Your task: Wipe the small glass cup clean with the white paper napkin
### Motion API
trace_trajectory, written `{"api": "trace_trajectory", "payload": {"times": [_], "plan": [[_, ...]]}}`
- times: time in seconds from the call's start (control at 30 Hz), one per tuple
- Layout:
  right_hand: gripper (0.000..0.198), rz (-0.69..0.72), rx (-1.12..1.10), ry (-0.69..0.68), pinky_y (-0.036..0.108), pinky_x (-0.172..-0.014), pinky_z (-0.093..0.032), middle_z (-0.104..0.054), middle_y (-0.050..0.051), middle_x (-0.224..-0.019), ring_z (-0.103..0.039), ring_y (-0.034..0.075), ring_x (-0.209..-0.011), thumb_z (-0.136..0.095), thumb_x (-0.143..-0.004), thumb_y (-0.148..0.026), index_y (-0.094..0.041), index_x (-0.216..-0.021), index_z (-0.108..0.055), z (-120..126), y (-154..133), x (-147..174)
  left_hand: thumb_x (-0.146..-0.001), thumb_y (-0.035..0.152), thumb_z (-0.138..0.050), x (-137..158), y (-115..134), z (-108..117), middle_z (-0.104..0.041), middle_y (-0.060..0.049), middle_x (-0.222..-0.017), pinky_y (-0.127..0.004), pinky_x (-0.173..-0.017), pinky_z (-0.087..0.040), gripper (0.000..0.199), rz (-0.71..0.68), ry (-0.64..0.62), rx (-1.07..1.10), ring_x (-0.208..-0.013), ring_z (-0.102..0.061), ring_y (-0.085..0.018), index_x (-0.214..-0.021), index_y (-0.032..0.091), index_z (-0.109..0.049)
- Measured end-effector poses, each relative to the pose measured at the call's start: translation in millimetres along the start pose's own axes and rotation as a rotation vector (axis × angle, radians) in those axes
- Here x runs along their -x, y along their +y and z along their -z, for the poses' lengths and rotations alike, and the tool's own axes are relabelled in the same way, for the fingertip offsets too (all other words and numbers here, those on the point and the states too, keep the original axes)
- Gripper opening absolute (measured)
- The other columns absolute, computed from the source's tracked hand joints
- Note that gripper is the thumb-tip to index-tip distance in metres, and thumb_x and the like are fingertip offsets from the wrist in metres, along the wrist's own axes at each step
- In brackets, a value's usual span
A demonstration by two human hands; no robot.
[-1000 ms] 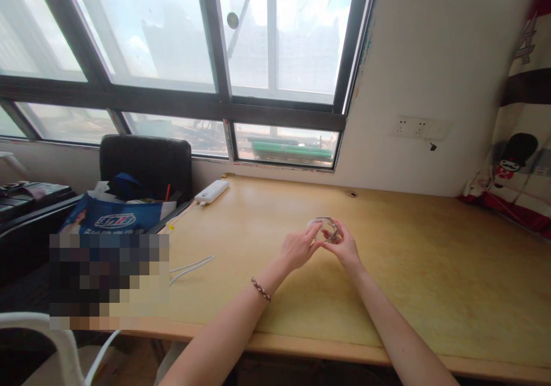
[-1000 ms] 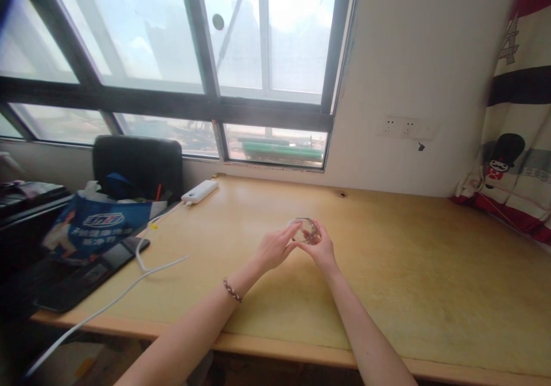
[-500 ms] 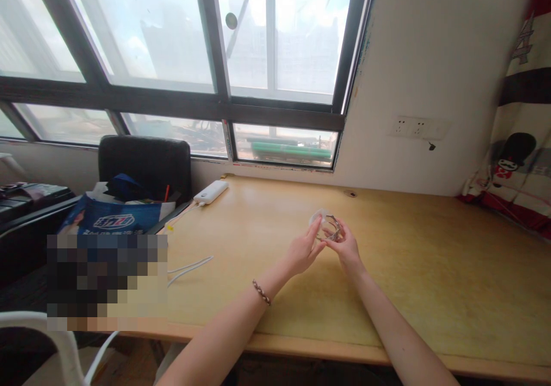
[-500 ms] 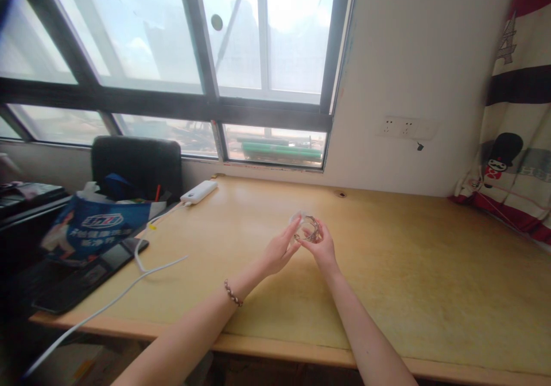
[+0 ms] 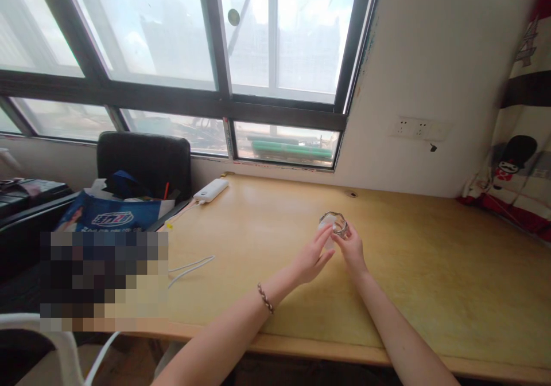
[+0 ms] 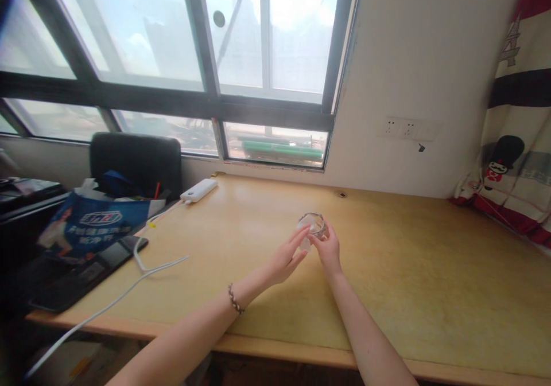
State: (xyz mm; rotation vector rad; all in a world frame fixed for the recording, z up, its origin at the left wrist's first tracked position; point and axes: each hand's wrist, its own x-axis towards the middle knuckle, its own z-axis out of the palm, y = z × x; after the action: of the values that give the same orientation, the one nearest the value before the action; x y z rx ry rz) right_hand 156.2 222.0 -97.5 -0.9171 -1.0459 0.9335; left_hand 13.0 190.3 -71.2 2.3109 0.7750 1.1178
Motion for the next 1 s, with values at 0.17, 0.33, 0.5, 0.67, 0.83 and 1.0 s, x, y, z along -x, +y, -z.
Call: {"api": "trace_trajectory", "payload": {"times": [0.17, 0.33, 0.5, 0.67, 0.83, 1.0], "plan": [[0.045, -0.046, -0.089, -0.122, 0.033, -0.074, -0.047, -0.060, 0.006, -0.096, -0.058, 0.020, -0.084, -0.063, -0.065, -0.041, -0.020, -0.103, -0.049, -1.0, -1.4, 5.7, -0.088, 0.029, -0.026, -3.5, 10.8, 9.8, -0.043, -0.006, -0.125, -0.032, -0.099, -0.031, 0.037, -0.019, 0.036, 0.088, -0.117, -0.037, -0.016, -0.119, 0.018, -0.043], [0.042, -0.058, -0.099, -0.177, 0.029, -0.067, -0.048, -0.059, 0.005, -0.092, -0.058, 0.018, -0.080, -0.047, -0.074, -0.053, -0.022, -0.103, -0.047, -4.9, -2.0, 14.6, -0.087, 0.030, -0.028, -3.1, 14.0, 12.0, -0.045, -0.007, -0.124, -0.033, -0.099, -0.031, 0.038, -0.063, 0.010, 0.133, -0.116, -0.038, -0.018, -0.120, 0.018, -0.044], [0.049, -0.123, -0.084, -0.282, 0.028, -0.051, -0.049, -0.060, 0.005, -0.087, -0.059, 0.019, -0.068, -0.042, -0.072, -0.061, -0.023, -0.102, -0.045, -2.7, 3.9, 16.5, -0.088, 0.034, -0.021, -1.3, 5.7, 14.9, -0.041, -0.007, -0.127, -0.027, -0.065, -0.051, 0.042, 0.030, -0.083, 0.229, -0.076, -0.061, -0.013, -0.120, 0.021, -0.045], [0.056, -0.137, -0.202, -0.336, 0.034, -0.072, -0.048, -0.059, 0.007, -0.096, -0.057, 0.022, -0.086, -0.044, -0.066, -0.067, -0.022, -0.100, -0.049, -4.5, 9.0, 16.4, -0.088, 0.033, -0.021, -3.9, 8.0, 27.7, -0.045, -0.004, -0.124, -0.028, -0.079, -0.047, 0.040, -0.020, -0.122, 0.113, -0.092, -0.057, -0.016, -0.119, 0.023, -0.046], [0.053, -0.190, -0.284, -0.446, 0.036, -0.081, -0.044, -0.058, 0.008, -0.101, -0.054, 0.023, -0.093, -0.047, -0.068, -0.062, -0.021, -0.101, -0.050, -7.2, 6.3, 16.2, -0.088, 0.029, -0.027, -4.9, 4.6, 35.3, -0.046, 0.000, -0.124, -0.026, -0.095, -0.034, 0.038, -0.096, -0.165, -0.097, -0.113, -0.043, -0.014, -0.122, 0.025, -0.041], [0.049, -0.223, -0.314, -0.441, 0.036, -0.080, -0.044, -0.059, 0.008, -0.102, -0.055, 0.023, -0.095, -0.050, -0.069, -0.058, -0.023, -0.103, -0.048, -3.7, 7.1, 13.6, -0.086, 0.029, -0.030, -2.0, -1.7, 30.6, -0.045, 0.002, -0.125, -0.026, -0.090, -0.037, 0.040, -0.053, -0.153, -0.236, -0.111, -0.045, -0.015, -0.126, 0.029, -0.034]]}}
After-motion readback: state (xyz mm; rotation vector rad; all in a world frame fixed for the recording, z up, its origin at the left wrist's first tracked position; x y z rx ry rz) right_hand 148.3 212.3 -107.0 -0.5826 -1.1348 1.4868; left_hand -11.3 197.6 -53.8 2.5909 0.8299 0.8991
